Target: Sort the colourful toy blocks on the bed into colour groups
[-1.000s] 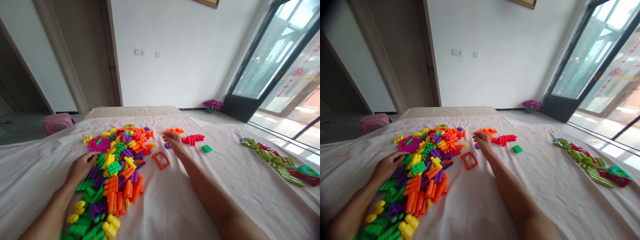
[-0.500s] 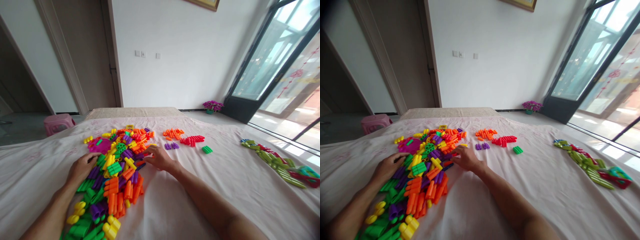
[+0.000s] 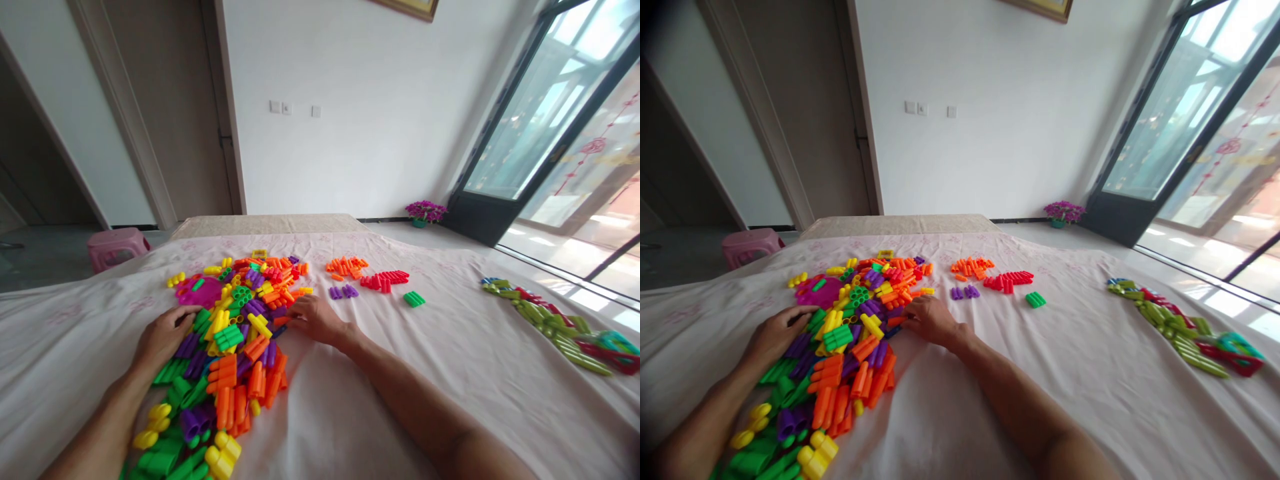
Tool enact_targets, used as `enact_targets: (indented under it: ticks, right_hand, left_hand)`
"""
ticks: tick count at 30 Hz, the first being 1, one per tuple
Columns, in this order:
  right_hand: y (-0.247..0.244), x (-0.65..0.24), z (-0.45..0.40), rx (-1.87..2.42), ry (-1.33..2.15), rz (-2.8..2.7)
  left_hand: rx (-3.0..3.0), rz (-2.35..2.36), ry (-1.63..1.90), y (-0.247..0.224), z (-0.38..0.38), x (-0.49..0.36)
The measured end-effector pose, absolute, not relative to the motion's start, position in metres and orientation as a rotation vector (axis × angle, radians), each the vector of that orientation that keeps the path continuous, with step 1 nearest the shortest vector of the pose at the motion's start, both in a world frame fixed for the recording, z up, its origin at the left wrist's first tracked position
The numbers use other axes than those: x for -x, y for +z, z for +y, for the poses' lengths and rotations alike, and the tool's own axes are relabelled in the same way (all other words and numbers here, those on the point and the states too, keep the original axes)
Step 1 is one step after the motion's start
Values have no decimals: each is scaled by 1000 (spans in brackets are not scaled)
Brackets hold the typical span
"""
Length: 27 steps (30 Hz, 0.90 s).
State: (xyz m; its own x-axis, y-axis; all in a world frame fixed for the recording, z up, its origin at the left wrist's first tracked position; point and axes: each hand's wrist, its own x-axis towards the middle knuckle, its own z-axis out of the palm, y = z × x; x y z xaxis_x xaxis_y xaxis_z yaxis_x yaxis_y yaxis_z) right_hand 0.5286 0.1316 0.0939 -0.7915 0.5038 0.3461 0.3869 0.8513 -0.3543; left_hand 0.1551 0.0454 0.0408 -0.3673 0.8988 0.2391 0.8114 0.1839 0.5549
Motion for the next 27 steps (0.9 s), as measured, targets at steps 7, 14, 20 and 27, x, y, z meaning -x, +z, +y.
enact_targets:
  ticks: [7, 14, 20, 27]
  right_hand:
    - [86, -550, 167, 1091, 738, -1979]
    - [87, -588, 207, 1289, 1078, -1339]
    - [93, -603, 223, 1259, 1139, -1052]
    - [89, -587, 205, 1198, 1061, -1251]
  left_hand:
    - [-1692, 2312, 968, 43, 45, -158]
    - [-1681, 2310, 938, 46, 45, -159]
    - [-1667, 2322, 932, 50, 43, -161]
    - [-1656, 2336, 925, 49, 43, -161]
